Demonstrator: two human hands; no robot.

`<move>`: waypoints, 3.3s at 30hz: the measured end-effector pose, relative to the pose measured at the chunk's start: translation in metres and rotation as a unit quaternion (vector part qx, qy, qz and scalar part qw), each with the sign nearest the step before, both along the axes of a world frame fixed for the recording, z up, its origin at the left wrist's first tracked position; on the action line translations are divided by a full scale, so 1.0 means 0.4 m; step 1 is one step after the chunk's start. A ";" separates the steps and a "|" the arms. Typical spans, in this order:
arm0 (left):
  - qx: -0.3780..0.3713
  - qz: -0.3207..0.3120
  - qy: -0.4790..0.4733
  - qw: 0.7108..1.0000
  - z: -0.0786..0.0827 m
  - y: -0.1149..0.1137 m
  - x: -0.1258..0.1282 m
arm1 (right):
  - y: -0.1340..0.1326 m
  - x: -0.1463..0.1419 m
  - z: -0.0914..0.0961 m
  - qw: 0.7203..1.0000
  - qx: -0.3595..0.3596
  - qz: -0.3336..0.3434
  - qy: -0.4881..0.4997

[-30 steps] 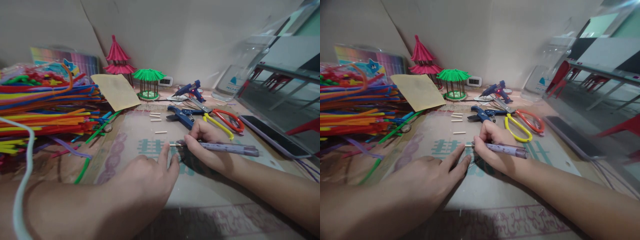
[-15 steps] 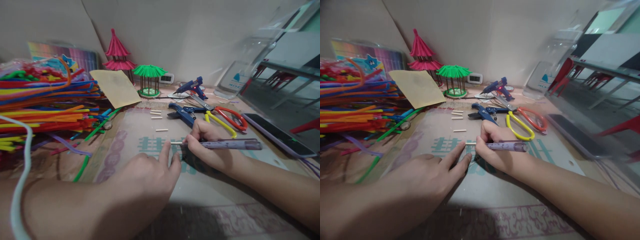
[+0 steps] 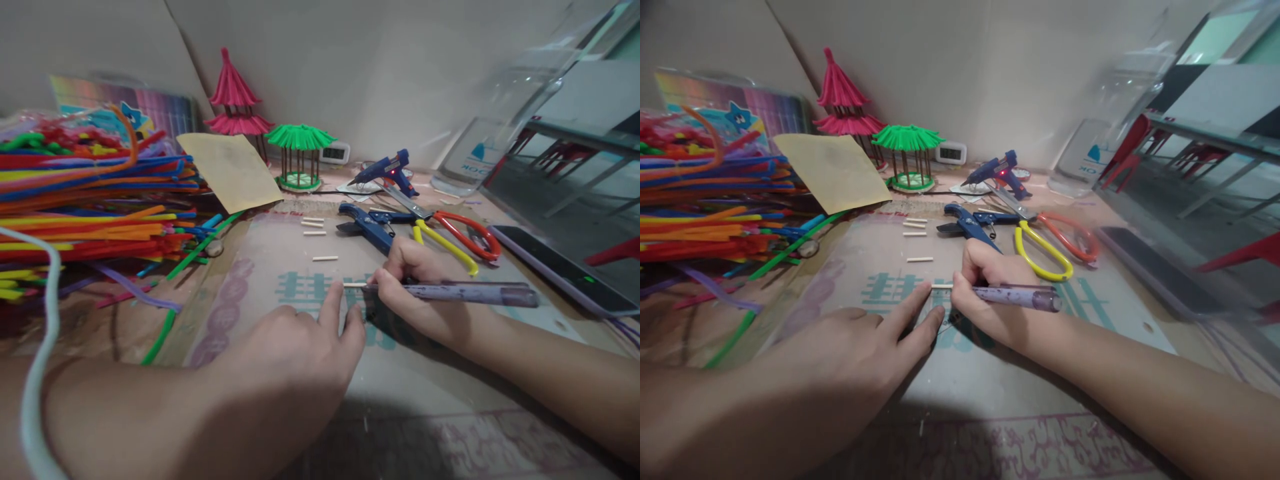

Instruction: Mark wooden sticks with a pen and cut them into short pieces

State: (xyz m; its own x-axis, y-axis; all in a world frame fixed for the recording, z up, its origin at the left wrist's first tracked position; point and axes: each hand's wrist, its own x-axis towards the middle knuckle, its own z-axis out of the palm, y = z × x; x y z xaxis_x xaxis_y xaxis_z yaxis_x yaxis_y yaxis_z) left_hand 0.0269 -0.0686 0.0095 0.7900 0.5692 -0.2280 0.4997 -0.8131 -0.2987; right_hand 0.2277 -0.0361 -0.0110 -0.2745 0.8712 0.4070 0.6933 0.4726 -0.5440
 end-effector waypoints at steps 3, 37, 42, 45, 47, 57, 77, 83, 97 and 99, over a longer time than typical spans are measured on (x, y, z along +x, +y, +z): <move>0.024 0.000 -0.036 0.999 -0.017 -0.003 -0.007 | -0.002 0.001 -0.001 1.000 0.004 0.004 0.000; 0.016 -0.013 0.004 1.000 0.005 0.005 0.001 | -0.007 -0.001 0.000 1.000 -0.016 -0.002 0.005; 0.014 -0.033 0.013 0.999 0.009 0.003 -0.002 | -0.005 0.000 -0.005 1.000 -0.009 0.001 0.014; 0.040 -0.035 -0.009 0.999 0.003 0.000 -0.007 | -0.006 0.002 -0.009 1.000 -0.026 0.005 0.015; 0.041 -0.043 -0.011 0.998 -0.001 -0.001 -0.009 | -0.009 0.004 -0.007 0.999 -0.040 0.007 0.029; 0.023 -0.034 0.033 0.999 0.013 0.008 0.000 | 0.001 0.030 0.119 0.912 -0.099 0.041 0.396; 0.054 -0.017 0.002 0.998 0.043 0.000 0.005 | 0.000 0.078 0.237 0.863 -0.195 0.043 0.465; 0.017 0.007 -0.019 1.000 0.036 0.003 0.008 | 0.012 0.083 0.227 0.847 -0.196 0.033 0.493; 0.070 -0.019 -0.012 0.997 0.025 -0.007 -0.004 | 0.017 0.067 0.192 0.909 -0.108 0.045 0.400; 0.086 -0.037 -0.014 0.996 0.003 -0.007 -0.009 | 0.017 0.063 0.166 0.924 -0.090 0.066 0.365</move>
State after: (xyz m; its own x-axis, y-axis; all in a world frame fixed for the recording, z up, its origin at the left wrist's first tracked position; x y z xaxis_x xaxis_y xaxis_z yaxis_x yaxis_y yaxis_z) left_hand 0.0233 -0.0713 0.0107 0.8359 0.5379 -0.1096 0.4505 -0.7862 -0.4231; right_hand 0.2529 -0.0292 0.0553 -0.0929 0.9211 0.3782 0.0541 0.3839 -0.9218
